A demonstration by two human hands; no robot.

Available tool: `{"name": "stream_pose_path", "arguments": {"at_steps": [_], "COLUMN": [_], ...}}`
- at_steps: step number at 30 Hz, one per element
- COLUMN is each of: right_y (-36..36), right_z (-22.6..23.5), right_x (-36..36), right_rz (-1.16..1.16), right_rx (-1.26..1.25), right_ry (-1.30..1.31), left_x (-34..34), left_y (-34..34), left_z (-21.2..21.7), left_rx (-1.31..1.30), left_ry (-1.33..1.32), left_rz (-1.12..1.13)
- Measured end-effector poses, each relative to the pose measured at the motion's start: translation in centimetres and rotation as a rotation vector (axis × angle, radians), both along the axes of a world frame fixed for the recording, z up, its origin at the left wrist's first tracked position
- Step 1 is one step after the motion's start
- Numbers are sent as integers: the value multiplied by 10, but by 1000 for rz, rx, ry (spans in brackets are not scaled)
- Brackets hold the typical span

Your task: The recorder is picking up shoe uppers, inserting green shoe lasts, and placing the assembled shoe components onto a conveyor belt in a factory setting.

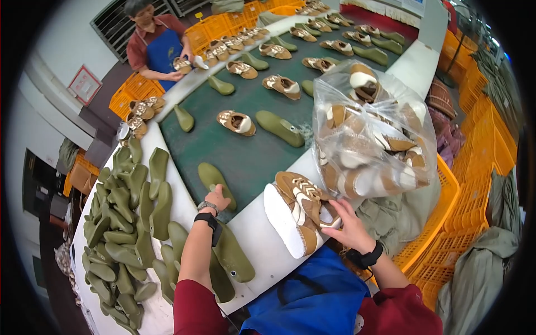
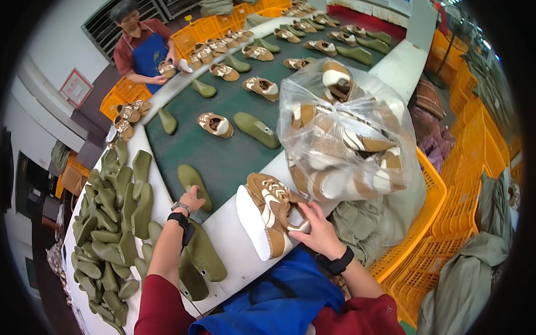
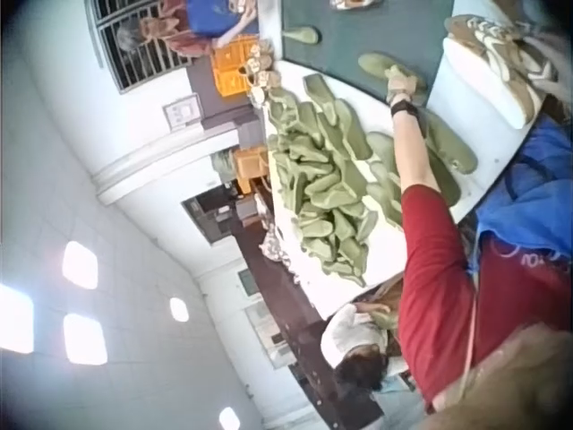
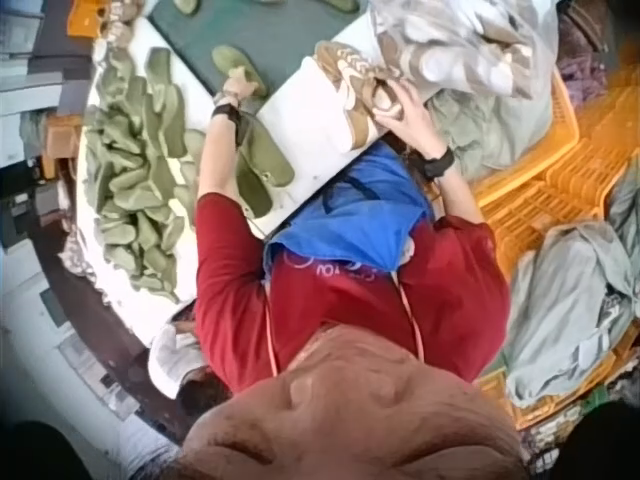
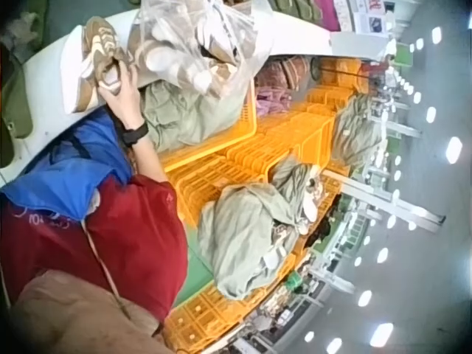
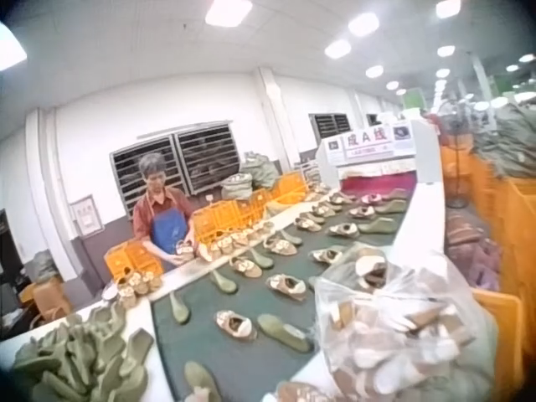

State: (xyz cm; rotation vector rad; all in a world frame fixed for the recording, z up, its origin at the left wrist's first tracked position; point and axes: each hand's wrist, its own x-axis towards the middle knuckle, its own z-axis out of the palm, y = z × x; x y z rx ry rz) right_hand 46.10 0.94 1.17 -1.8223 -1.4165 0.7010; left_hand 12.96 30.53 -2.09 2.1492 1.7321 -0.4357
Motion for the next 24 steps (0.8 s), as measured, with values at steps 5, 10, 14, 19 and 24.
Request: {"name": "stream_pose_path", "arguments": {"at_steps": [5, 10, 14, 19, 24], "right_y": [3, 5, 1, -10, -19], "right_z": [-6, 29, 57, 82, 83], "right_x": [10, -2, -26, -72, -112], "right_rz": [145, 187, 163, 261, 513], "right_rx": [181, 327, 400, 659, 622], "right_ry": [-151, -328, -376, -519, -101], "left_x": [13, 24, 80, 93, 49], "left_y": [-4, -39, -133, -220, -238], "left_z": [0, 43, 130, 164, 147], "left_rx": [93, 187, 471, 652, 792], "left_ry": [-161, -193, -684, -544, -611], "left_rz": [29, -157, -279, -430, -245]}}
